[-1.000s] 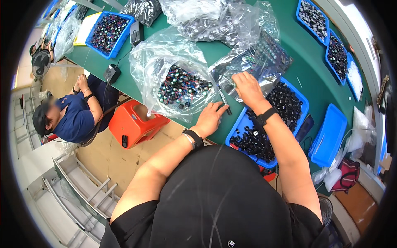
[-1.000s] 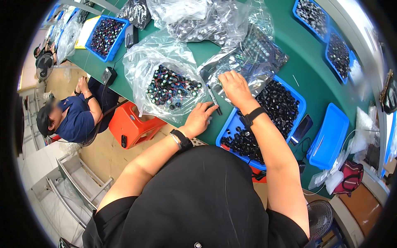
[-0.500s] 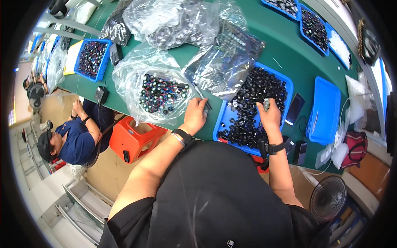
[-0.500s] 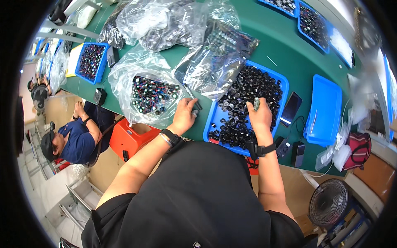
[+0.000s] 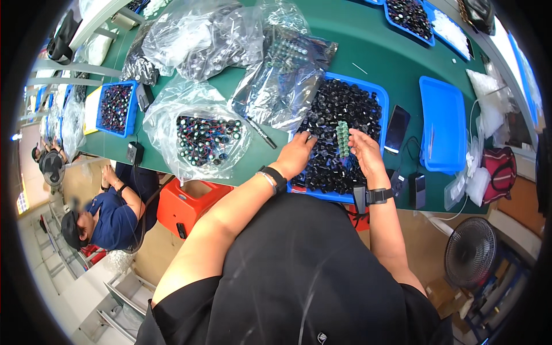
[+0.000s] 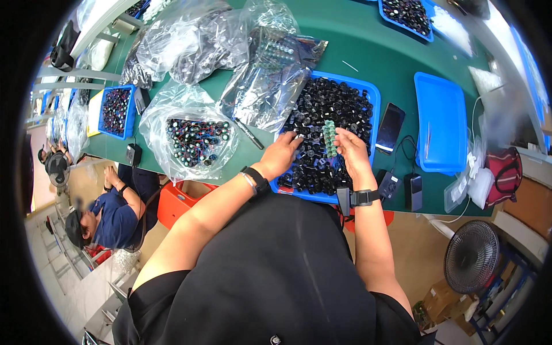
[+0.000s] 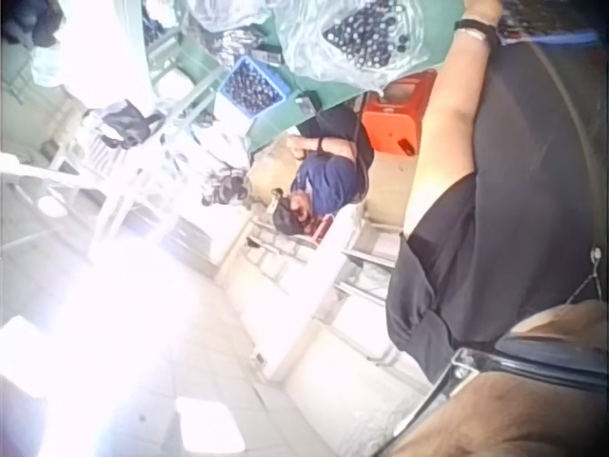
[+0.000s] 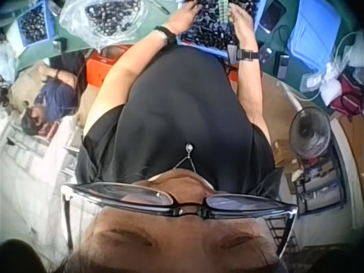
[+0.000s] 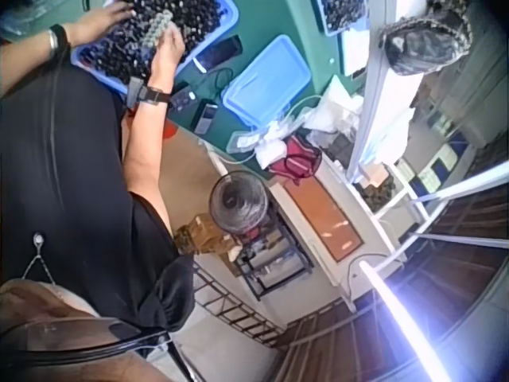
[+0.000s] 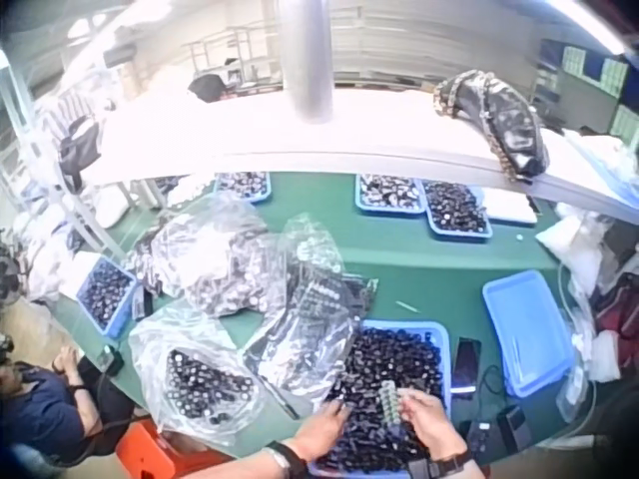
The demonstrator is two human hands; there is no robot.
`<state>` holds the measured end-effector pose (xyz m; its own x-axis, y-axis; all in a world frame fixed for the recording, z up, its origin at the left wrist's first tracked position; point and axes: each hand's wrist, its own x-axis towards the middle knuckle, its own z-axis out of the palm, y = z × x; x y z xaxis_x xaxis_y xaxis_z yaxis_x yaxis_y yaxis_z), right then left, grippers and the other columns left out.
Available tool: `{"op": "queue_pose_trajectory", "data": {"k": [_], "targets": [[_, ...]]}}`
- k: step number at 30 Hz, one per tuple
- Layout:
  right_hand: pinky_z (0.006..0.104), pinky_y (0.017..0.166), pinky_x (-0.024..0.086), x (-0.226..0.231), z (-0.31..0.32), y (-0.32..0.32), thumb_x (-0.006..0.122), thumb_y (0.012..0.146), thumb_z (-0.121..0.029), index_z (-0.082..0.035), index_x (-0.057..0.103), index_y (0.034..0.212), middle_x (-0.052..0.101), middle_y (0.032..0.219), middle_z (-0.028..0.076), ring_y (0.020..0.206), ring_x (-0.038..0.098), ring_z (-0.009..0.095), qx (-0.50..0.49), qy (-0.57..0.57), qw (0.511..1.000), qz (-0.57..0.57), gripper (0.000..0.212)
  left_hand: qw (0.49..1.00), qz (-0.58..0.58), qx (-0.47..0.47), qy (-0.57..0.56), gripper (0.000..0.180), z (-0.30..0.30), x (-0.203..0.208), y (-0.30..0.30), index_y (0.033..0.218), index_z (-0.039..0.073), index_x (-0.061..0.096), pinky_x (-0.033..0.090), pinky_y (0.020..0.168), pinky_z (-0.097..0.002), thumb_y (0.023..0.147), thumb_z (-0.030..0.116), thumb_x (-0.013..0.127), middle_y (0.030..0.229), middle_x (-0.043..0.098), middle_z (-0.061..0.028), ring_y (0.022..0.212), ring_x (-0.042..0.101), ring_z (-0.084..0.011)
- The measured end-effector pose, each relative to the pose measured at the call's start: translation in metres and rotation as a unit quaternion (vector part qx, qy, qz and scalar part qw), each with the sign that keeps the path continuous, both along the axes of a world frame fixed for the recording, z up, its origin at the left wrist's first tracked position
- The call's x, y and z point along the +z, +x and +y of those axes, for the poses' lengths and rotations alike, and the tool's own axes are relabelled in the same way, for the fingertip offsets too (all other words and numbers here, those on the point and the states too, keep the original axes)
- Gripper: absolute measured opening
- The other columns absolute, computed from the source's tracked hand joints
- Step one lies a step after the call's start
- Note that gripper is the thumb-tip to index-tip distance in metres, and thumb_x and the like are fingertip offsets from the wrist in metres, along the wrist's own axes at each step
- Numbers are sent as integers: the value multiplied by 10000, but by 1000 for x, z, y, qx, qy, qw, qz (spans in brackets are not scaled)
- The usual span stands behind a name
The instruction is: The person repeatedly picks up small cylindrical components from a blue tray and inserts them into a green circuit board held in their left hand. They continue this repetitive insertion process throughout the clip, occasionally adjusting their grip on the board or the components.
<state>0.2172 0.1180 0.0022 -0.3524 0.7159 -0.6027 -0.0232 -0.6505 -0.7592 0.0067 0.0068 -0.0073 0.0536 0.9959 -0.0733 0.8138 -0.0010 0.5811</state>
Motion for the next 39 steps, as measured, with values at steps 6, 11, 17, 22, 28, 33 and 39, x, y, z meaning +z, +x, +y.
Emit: {"op": "queue_pose_trajectory", "data": {"k": [6, 11, 17, 22, 28, 33, 39], "targets": [[203, 598, 459, 27, -16, -1, 630, 878, -172, -42, 591, 1003, 666, 893, 66, 746, 616, 109, 16, -41, 999, 23, 184, 999, 18, 0, -27, 256, 9, -10, 3, 1004, 36, 594, 491, 784, -390, 748, 23, 588, 983, 541, -123, 940, 564, -313], [196, 572, 453, 35, -23, -2, 653, 867, -205, -74, 600, 958, 655, 861, 37, 726, 614, 92, 3, -95, 992, 80, 168, 989, -101, 75, -75, 136, 15, 11, 5, 957, 20, 585, 501, 748, -371, 823, 35, 565, 1029, 578, -141, 877, 611, -297], [213, 659, 485, 64, -21, -20, 642, 869, -145, -50, 608, 1010, 630, 869, 28, 760, 610, 104, 27, -53, 989, 136, 173, 759, -575, 210, -223, 265, 24, 68, -8, 1122, -52, 536, 514, 850, -318, 868, 24, 548, 1119, 584, -119, 949, 621, -218], [242, 721, 509, 91, -22, -40, 622, 866, -75, -11, 604, 1032, 633, 887, 47, 795, 622, 123, 67, 38, 989, 122, 178, 731, -616, 188, -224, 365, 20, 101, -20, 1221, -72, 494, 499, 901, -299, 880, 43, 554, 1126, 587, -125, 984, 615, -205], [256, 724, 514, 102, -31, -58, 605, 863, -24, -1, 632, 986, 645, 906, 41, 800, 621, 114, 45, 250, 967, 10, 128, 718, -640, 196, -192, 363, 14, 118, -15, 1192, -52, 525, 513, 853, -287, 869, 90, 611, 1060, 616, -110, 943, 627, -182], [301, 699, 503, 114, -33, -62, 618, 783, 50, -16, 639, 899, 644, 885, 111, 782, 628, 255, 103, 637, 749, -150, 135, 707, -655, 193, -186, 304, 16, 112, -10, 1140, -17, 570, 515, 837, -282, 879, 130, 624, 1045, 625, -83, 910, 629, -166], [269, 691, 508, 106, -43, -58, 589, 868, -37, 6, 625, 961, 641, 854, 79, 765, 624, 169, 107, 359, 924, -76, 109, 790, -569, 177, -148, 246, 13, 112, -9, 1090, -10, 612, 501, 811, -270, 874, 107, 624, 1016, 629, -71, 892, 614, -137]]}}
